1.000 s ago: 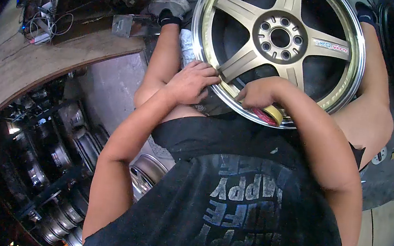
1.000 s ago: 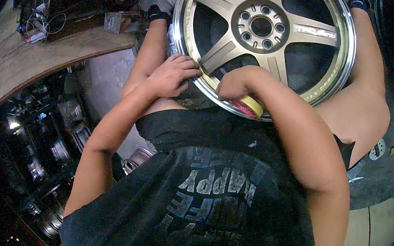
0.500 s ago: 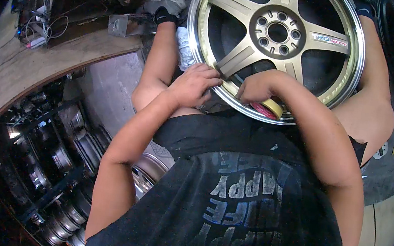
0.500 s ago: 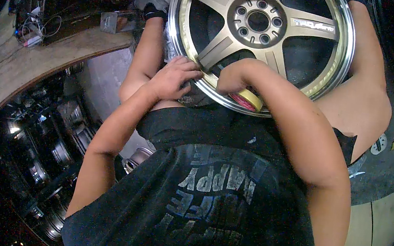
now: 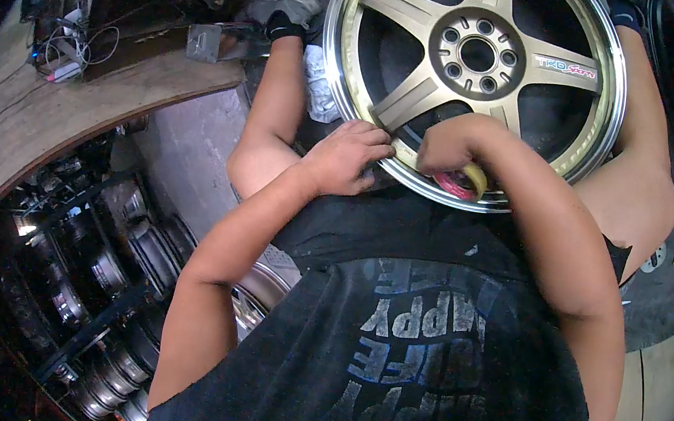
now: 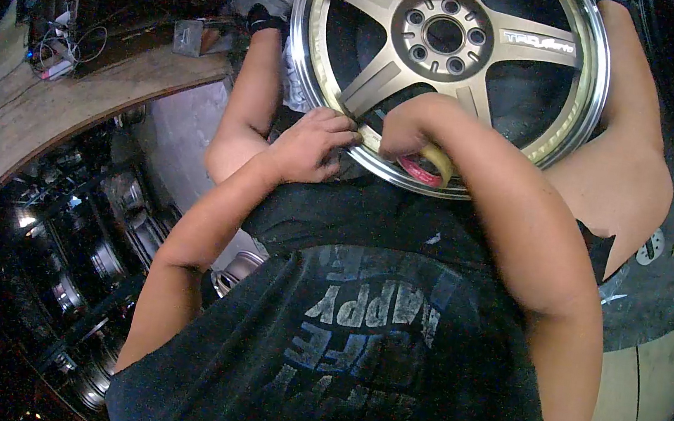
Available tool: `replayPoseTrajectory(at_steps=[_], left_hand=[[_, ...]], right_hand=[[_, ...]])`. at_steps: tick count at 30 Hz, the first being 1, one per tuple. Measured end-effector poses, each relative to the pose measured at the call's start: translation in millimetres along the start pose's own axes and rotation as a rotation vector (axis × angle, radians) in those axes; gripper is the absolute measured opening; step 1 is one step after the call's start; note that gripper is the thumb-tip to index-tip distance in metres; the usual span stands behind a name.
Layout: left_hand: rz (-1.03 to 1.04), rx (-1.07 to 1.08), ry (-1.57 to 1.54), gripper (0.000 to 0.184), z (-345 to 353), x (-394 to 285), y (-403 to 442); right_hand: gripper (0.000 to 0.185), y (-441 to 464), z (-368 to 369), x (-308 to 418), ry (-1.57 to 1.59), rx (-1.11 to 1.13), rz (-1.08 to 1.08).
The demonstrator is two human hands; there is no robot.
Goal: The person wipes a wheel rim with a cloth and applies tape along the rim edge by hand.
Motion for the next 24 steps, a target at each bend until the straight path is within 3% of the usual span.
replayPoseTrajectory(at_steps=[3,5,10,16,24], left_hand=[[0.02,0.003,0.02,0.057,2,1,0],[0.014,0.003,0.017,0.057,2,2,-1],[-0.012,0.046,0.021,0.057,3,1,2],[0.023,-0.081,-0.038,0.051,10,-6,2],[-0.011,-0.021,-0.113,0.056,17,-8,3]], right_hand=[[0.045,-29,-6,-3,-0.019,0.107,0.033],[0.043,-44,-10,-4,0.173,-0.058,-0.041],[0.04,-25,9,1,-0.006,0.05,0.069],[0.039,-20,11,9,-0.089,0.148,0.019],[0.039,-20,4,6,-0.113,0.065,-0.017]])
Point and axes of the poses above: each hand's wrist, its own y-axis towards the middle knuckle, its own z-axis out of the palm, x = y × z, the point moved 5 cm from there along y, towards the middle knuckle, and after that the axes turned 4 degrees about -x, right-handed, at the moved point
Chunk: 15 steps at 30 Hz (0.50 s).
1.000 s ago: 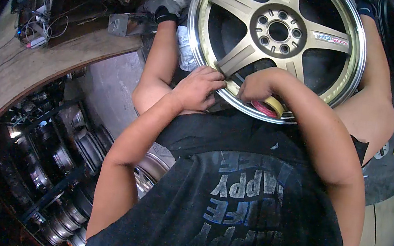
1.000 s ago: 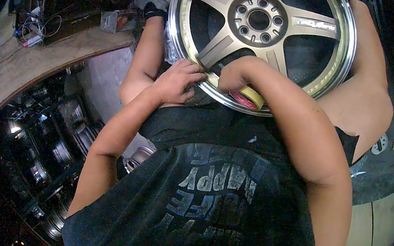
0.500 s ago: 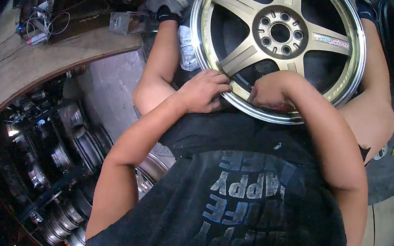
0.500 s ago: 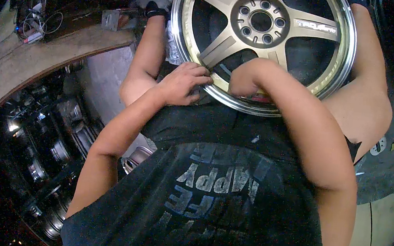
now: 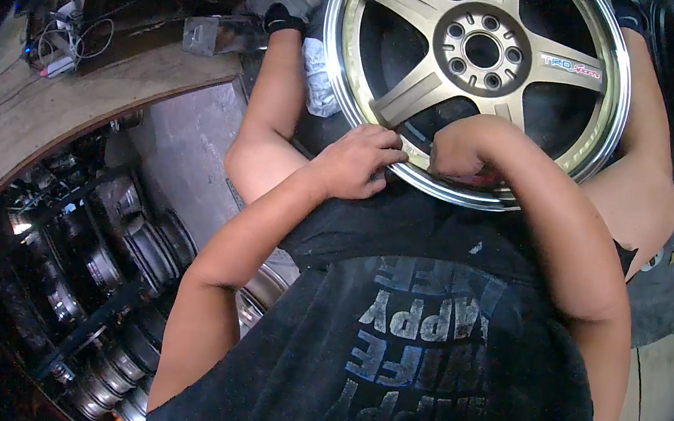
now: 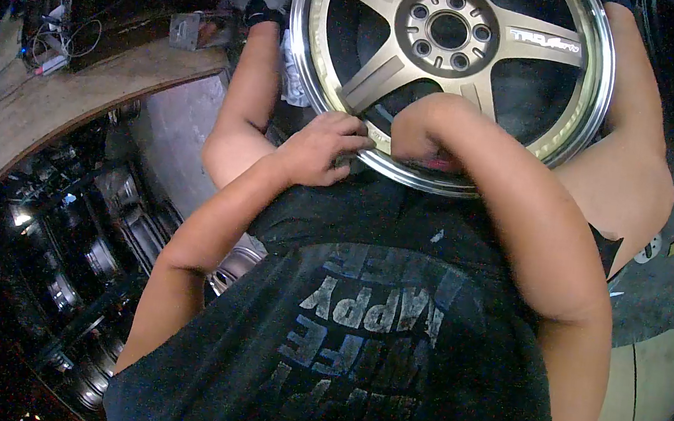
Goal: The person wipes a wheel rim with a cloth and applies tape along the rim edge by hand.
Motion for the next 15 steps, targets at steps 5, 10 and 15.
replayPoseTrajectory(at_steps=[5,10,15], left_hand=[[-0.003,0.0,0.002,0.054,-0.6,-2.5,2.0],[0.007,-0.02,-0.015,0.054,3.0,-2.3,1.2],[0.029,0.001,-0.075,0.054,8.5,-9.9,5.8]], right_hand=[[0.041,-7.6,-5.7,5.0,0.028,-0.052,0.071],[0.043,-6.5,-5.1,8.9,-0.015,-0.007,0.082],[0.043,-0.1,-0.9,3.5,-0.036,-0.008,0.054]])
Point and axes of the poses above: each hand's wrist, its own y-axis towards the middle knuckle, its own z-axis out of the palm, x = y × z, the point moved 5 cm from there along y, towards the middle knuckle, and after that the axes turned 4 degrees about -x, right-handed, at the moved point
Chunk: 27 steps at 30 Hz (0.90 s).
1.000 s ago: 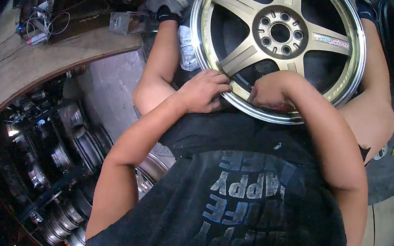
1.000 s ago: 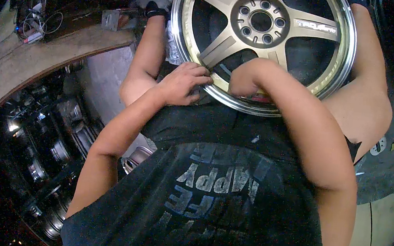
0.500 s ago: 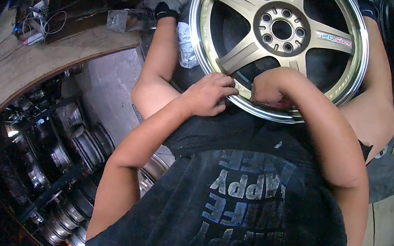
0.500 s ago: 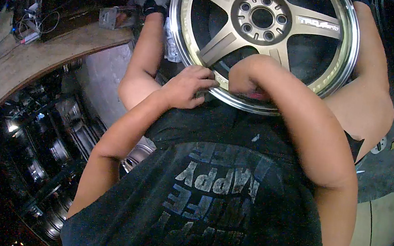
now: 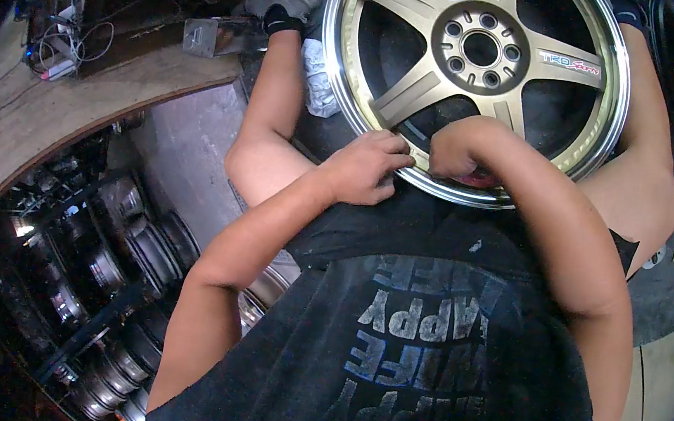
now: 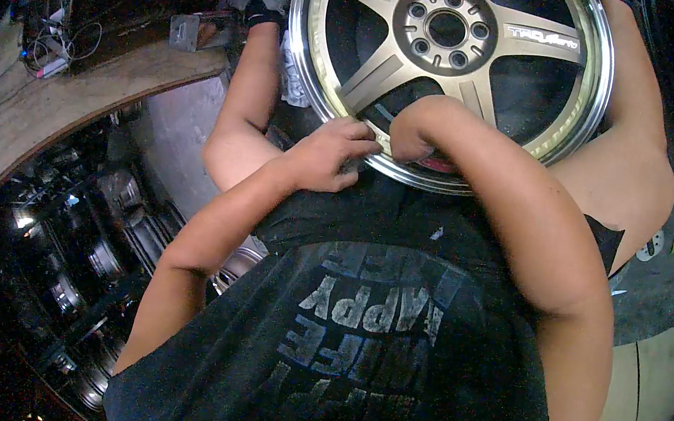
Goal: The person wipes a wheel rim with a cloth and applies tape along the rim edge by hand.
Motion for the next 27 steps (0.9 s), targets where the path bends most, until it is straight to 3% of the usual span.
replayPoseTrajectory(at_steps=[5,11,23,27], left_hand=[[-0.017,0.004,-0.021,0.055,7,1,3],[-0.023,-0.011,-0.048,0.056,5,3,2],[0.04,-0.028,-0.042,0.053,11,-11,8],[0.026,-0.023,-0.029,0.052,12,-13,10]], right_hand=[[0.039,14,10,-16,-0.091,-0.006,-0.063],[0.039,8,4,-16,0.071,-0.045,-0.057],[0.041,10,9,-11,-0.023,0.015,0.024],[0.035,-34,-1,-23,0.096,-0.108,-0.02]])
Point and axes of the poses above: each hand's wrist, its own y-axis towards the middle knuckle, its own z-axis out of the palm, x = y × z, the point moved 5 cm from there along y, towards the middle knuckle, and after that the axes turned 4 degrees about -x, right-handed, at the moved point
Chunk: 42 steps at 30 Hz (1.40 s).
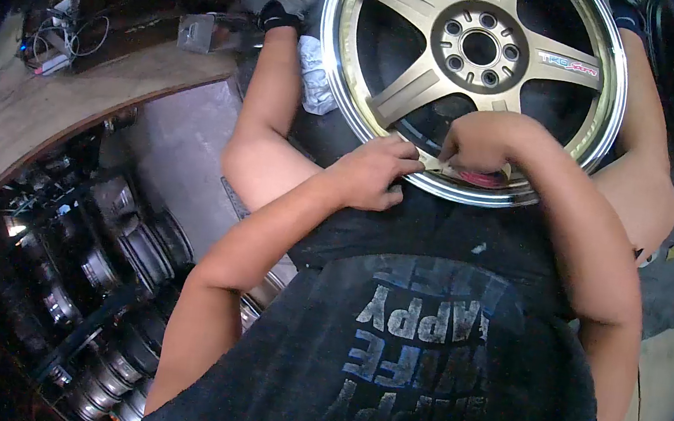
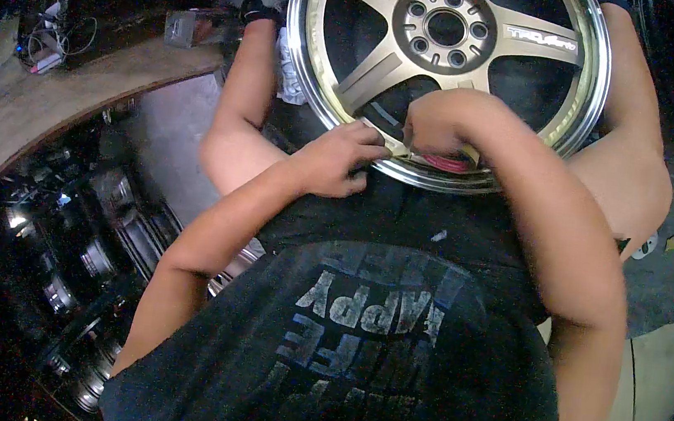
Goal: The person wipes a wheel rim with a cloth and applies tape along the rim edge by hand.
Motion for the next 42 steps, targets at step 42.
replayPoseTrajectory(at_steps=[42], left_hand=[[0.018,0.097,-0.205,0.067,32,-23,30]], right_hand=[[0.033,-17,5,-4,-0.183,0.256,0.209]])
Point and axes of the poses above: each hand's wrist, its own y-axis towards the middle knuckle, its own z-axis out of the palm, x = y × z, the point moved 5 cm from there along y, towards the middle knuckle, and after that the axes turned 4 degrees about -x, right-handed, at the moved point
